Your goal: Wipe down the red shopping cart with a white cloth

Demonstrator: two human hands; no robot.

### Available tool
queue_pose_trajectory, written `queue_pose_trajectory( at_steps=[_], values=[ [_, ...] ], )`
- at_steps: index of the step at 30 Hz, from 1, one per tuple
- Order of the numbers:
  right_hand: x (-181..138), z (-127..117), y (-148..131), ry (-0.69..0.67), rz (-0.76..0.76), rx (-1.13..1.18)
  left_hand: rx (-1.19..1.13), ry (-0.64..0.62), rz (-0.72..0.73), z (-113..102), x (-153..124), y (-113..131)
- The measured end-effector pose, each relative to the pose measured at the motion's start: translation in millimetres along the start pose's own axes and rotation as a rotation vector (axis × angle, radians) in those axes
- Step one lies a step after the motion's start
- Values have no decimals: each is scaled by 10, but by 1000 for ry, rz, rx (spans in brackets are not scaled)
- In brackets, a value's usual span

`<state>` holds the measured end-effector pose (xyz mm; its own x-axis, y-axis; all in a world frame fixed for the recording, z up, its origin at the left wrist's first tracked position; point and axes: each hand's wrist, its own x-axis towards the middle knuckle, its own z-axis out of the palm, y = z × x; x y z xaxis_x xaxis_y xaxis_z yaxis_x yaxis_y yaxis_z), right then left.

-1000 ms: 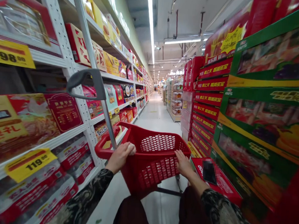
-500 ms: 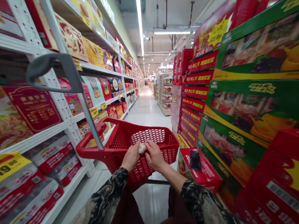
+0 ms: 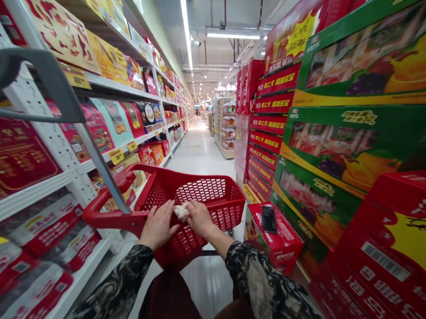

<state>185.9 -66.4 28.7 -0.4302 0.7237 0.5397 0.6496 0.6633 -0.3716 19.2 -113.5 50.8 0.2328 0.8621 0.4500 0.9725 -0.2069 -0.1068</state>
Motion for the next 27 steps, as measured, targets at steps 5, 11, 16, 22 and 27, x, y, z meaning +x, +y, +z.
queue_pose_trajectory(
  at_steps=[5, 11, 16, 22, 27],
  values=[
    [-222, -318, 856, 11, 122, -56, -14, 18, 3, -14, -6, 4],
    [-304, -506, 1233, 50, 334, -204, -25, 37, -119, -33, 48, 86],
    [-210, -186, 886, 28, 115, -173, -21, 33, -138, -20, 68, 94],
    [-345, -317, 1250, -45, 33, -200, -10, 11, -164, -28, 60, 67],
    [-530, -515, 1797, 32, 302, -161, -9, 22, -165, -37, 49, 63]
  ],
)
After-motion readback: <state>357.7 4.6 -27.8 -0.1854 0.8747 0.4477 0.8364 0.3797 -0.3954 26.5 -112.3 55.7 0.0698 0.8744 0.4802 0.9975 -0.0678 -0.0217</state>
